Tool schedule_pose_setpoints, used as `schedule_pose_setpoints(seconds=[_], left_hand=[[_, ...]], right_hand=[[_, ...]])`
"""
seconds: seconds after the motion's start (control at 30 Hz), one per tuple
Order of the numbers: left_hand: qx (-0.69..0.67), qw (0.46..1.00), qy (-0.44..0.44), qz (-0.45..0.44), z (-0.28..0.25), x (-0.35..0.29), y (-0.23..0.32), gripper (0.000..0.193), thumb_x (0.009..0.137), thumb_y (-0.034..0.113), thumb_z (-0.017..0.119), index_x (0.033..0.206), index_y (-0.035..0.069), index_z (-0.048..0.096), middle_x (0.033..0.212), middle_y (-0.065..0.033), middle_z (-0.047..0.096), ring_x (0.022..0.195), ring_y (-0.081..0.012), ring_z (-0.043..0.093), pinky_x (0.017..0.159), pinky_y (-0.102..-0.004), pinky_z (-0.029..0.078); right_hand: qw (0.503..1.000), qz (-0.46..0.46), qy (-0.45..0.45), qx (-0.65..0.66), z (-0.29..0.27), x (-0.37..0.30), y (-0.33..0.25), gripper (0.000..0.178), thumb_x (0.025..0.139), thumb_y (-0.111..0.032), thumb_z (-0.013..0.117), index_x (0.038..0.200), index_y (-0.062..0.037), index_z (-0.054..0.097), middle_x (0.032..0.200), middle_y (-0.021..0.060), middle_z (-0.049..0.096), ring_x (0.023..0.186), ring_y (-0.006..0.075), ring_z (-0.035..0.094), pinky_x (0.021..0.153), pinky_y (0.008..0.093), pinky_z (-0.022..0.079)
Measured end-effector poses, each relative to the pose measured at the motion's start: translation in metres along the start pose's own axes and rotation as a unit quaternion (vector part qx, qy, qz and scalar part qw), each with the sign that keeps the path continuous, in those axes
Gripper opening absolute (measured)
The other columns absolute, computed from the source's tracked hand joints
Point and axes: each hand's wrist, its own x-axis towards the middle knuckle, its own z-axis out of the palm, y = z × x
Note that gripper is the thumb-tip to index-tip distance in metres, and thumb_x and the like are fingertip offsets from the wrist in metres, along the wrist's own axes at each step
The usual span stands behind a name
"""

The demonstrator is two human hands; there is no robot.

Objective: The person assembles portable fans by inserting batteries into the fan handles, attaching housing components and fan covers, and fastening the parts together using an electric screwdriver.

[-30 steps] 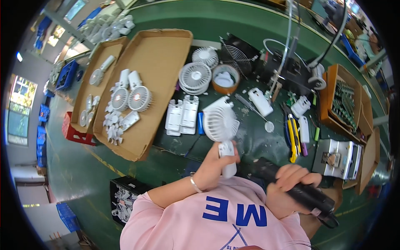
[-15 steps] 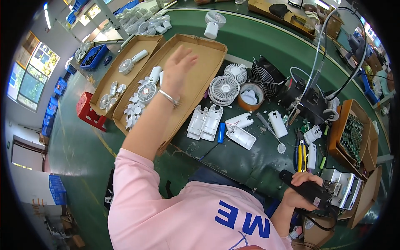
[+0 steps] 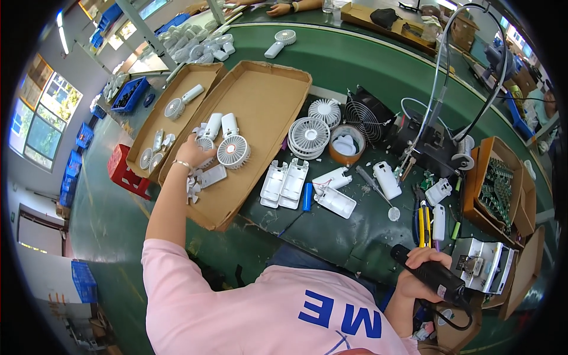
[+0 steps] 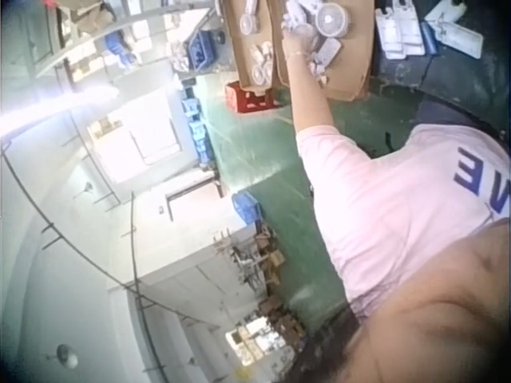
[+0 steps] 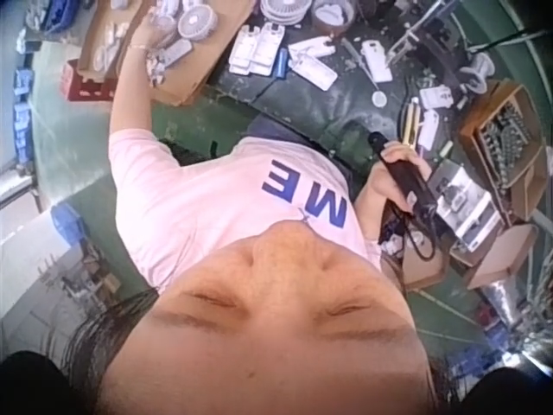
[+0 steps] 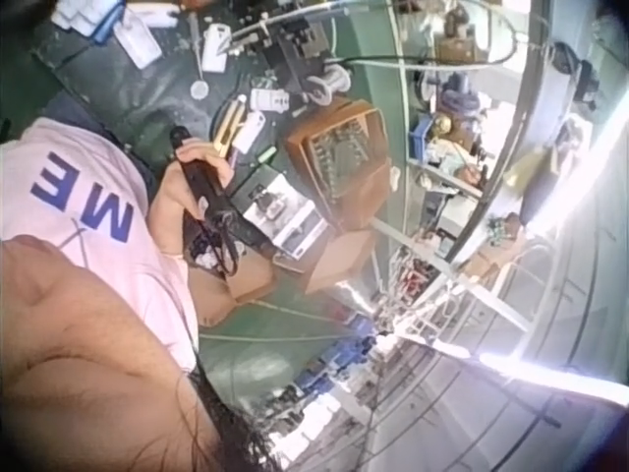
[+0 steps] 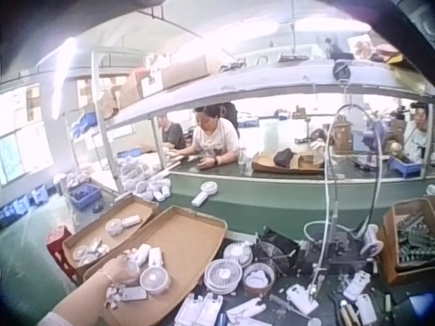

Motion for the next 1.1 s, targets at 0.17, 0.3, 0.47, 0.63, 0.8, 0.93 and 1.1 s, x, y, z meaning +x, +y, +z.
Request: schedule_pose_setpoints(seconds=[0.17,0.3,0.47,0.63,0.8,0.93,1.1], left_hand=[[-0.198,0.897,0.370,0.142,-0.017,-0.052,0.028,0.094,0.063,0.031,0.081,0.137,0.002,0.031,0.126,-0.0189,0.045,0.113,-0.0310,0.050,0.098,-0.0383,0.040],[-0.511,0.787,0.204,0.281,-0.030,-0.113,0.078,0.094,0.061,0.024,0.084,0.135,0.003,0.030,0.121,-0.0101,0.046,0.113,-0.0210,0.048,0.098,-0.0343,0.040],[-0.731,0.622,-0.160,0.229,-0.001,-0.185,0.142,0.096,0.058,0.008,0.081,0.136,0.006,0.026,0.123,-0.0148,0.048,0.114,-0.0231,0.050,0.096,-0.0367,0.043],[-0.617,0.612,-0.174,0.463,0.050,-0.241,0.173,0.064,0.069,0.000,0.070,0.127,0.002,0.043,0.125,-0.0129,0.051,0.116,-0.0214,0.051,0.098,-0.0344,0.040],[-0.596,0.552,-0.320,0.487,0.061,-0.250,0.191,0.078,0.069,-0.003,0.072,0.136,0.005,0.033,0.132,-0.0186,0.047,0.114,-0.0251,0.054,0.092,-0.0346,0.046],[-0.515,0.648,-0.413,0.380,0.091,-0.258,0.206,0.047,0.077,0.006,0.070,0.121,0.003,0.053,0.113,-0.0104,0.062,0.100,-0.0156,0.059,0.088,-0.0298,0.046],[-0.700,0.550,-0.395,0.227,0.111,-0.269,0.207,0.036,0.091,0.005,0.047,0.127,0.004,0.042,0.109,-0.0133,0.060,0.099,-0.0186,0.059,0.084,-0.0307,0.049]], right_hand=[[1.000,-0.009,-0.002,-0.014,0.001,0.000,0.001,0.083,0.073,-0.083,0.039,0.094,-0.0030,0.046,0.058,0.0072,0.053,0.049,0.0184,0.051,0.049,0.0293,0.042],[1.000,-0.015,0.003,-0.027,0.004,0.000,0.005,0.083,0.073,-0.083,0.038,0.093,-0.0030,0.046,0.057,0.0069,0.053,0.048,0.0181,0.051,0.047,0.0283,0.042],[0.999,-0.019,-0.001,-0.032,0.005,0.000,0.002,0.084,0.074,-0.083,0.035,0.093,-0.0024,0.045,0.057,0.0071,0.052,0.047,0.0183,0.051,0.047,0.0286,0.042],[0.999,-0.035,-0.020,-0.028,0.009,-0.009,0.004,0.083,0.073,-0.083,0.039,0.093,-0.0022,0.045,0.059,0.0080,0.052,0.049,0.0189,0.052,0.048,0.0298,0.043],[0.998,-0.040,-0.010,-0.045,0.007,-0.014,0.003,0.085,0.070,-0.086,0.037,0.092,-0.0040,0.044,0.057,0.0056,0.051,0.047,0.0169,0.049,0.049,0.0282,0.042],[0.998,-0.026,-0.016,-0.047,0.011,-0.010,0.002,0.085,0.070,-0.085,0.038,0.092,-0.0039,0.045,0.056,0.0054,0.050,0.046,0.0170,0.049,0.047,0.0299,0.041],[0.998,-0.014,-0.041,-0.055,0.010,-0.012,0.003,0.083,0.070,-0.084,0.041,0.092,-0.0042,0.045,0.058,0.0058,0.051,0.047,0.0173,0.050,0.050,0.0299,0.043]])
